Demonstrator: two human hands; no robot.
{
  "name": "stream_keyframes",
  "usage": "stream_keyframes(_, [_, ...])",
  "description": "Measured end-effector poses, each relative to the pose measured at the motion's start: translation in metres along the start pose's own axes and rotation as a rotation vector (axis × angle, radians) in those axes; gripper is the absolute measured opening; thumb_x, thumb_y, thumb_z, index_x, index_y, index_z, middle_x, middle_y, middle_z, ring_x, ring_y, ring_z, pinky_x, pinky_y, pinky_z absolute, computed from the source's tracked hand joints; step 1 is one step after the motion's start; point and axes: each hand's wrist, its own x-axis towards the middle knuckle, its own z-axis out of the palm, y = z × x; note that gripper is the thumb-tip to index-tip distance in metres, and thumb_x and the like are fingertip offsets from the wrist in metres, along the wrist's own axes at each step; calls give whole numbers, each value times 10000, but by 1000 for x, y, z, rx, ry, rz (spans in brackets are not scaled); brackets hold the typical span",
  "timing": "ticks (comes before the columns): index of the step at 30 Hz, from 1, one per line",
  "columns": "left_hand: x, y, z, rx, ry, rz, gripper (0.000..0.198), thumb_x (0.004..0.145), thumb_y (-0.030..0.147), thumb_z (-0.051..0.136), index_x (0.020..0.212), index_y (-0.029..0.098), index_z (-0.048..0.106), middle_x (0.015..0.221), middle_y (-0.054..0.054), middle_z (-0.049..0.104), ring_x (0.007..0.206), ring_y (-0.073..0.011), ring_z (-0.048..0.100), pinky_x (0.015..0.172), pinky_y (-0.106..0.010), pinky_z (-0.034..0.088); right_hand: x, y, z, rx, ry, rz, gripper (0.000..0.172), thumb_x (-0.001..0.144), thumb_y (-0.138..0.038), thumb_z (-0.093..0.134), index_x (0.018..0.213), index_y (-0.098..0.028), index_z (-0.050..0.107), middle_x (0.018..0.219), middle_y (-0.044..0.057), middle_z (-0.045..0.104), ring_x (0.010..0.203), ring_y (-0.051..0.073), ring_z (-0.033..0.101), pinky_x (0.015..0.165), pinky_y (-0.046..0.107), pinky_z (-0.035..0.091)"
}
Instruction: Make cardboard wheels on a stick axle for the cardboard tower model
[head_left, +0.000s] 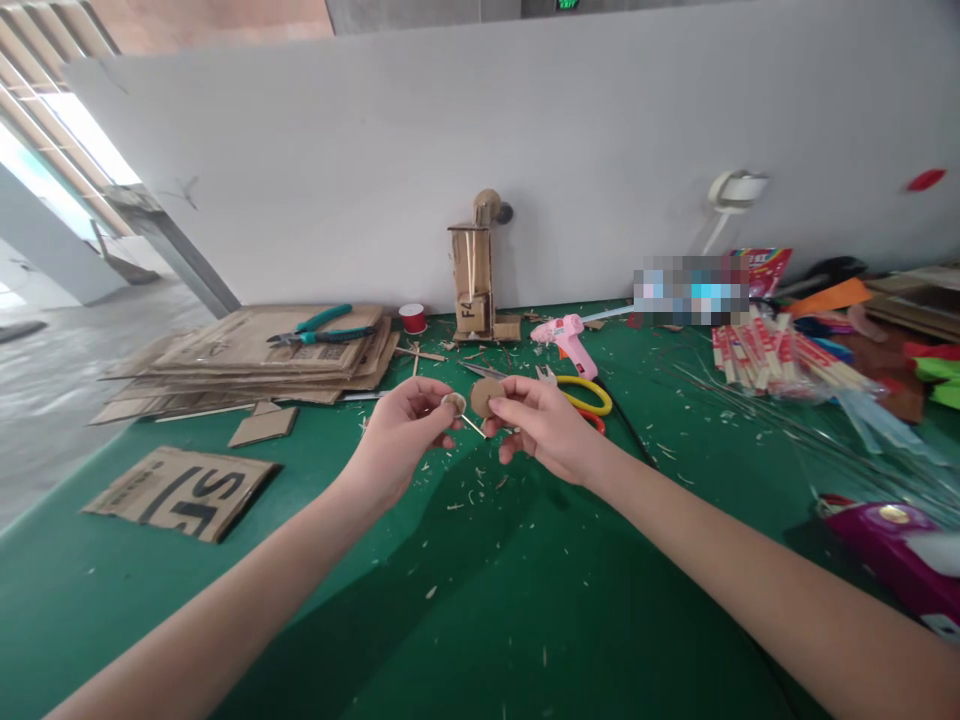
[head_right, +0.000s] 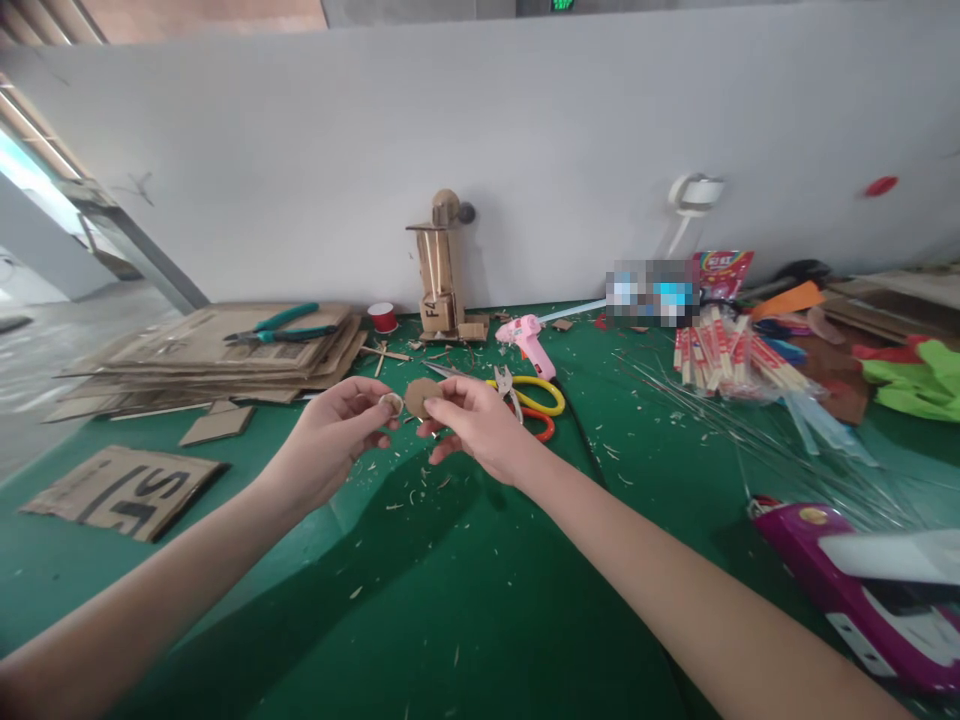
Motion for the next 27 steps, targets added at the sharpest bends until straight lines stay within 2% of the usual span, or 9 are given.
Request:
stream_keyframes(6, [3, -2, -4, 81, 32, 92, 218, 737, 311, 694, 838, 181, 551, 661, 26, 574, 617, -99, 551, 499, -186, 416, 1, 2, -3, -118, 26, -18, 133, 789, -257, 619, 882, -184, 557, 782, -1, 546, 646, 110, 571, 418, 214, 522])
stream_keyframes(11, [8, -5, -10, 107, 54, 107, 270, 750, 351, 680, 921, 168, 580, 886, -39, 646, 781, -148, 625, 654, -260, 511, 2, 12, -3, -385, -27, -11, 151, 810, -254, 599, 938, -187, 555, 790, 26, 597, 643, 131, 602, 428, 235, 549])
stream_keyframes(14, [8, -9, -9, 97, -49, 62, 338, 749, 365, 671, 998, 153, 585, 964, -71, 655, 859, -188, 642, 762, -341, 534, 3, 18, -2, -432, -23, -65, 130, 822, -272, 592, 908, -198, 529, 815, 30, 618, 659, 140, 624, 419, 231, 533])
stream_keyframes(17, [6, -11, -7, 141, -128, 58, 360, 737, 312, 673, 1041, 149, 572, 1022, -83, 652, 877, -190, 656, 808, -353, 531, 2, 20, -2, -515, 13, -88, 138, 834, -303, 584, 901, -204, 516, 784, 19, 615, 636, 143, 621, 425, 244, 517])
stream_keyframes(19, [7, -12, -6, 198, -99, 73, 336, 737, 276, 661, 1033, 149, 567, 1014, -80, 651, 842, -183, 668, 784, -344, 540, 0, 18, -1, -661, 0, -123, 149, 837, -306, 587, 923, -198, 531, 815, 27, 624, 685, 152, 624, 519, 278, 532])
stream_keyframes(22, [10, -13, -9, 316, -44, 120, 283, 748, 232, 631, 1012, 158, 563, 972, -66, 656, 832, -185, 675, 770, -336, 544, -4, 15, 0, -1072, -5, -226, 210, 843, -290, 585, 1013, -171, 556, 989, 87, 615, 800, 192, 612, 671, 345, 508])
stream_keyframes(25, [11, -14, -13, 391, -24, 195, 251, 754, 205, 610, 999, 177, 558, 971, -58, 664, 894, -192, 667, 796, -327, 539, -4, 16, 4, -1423, -12, -219, 210, 881, -283, 522, 1026, -142, 580, 1054, 138, 576, 807, 232, 595, 638, 352, 460])
stream_keyframes(27, [12, -15, -13, 414, -21, 220, 251, 755, 205, 604, 1001, 189, 560, 963, -55, 672, 899, -194, 667, 791, -326, 540, -2, 17, 7, -1489, -16, -183, 170, 894, -219, 478, 970, -127, 599, 998, 152, 581, 816, 252, 587, 618, 342, 428])
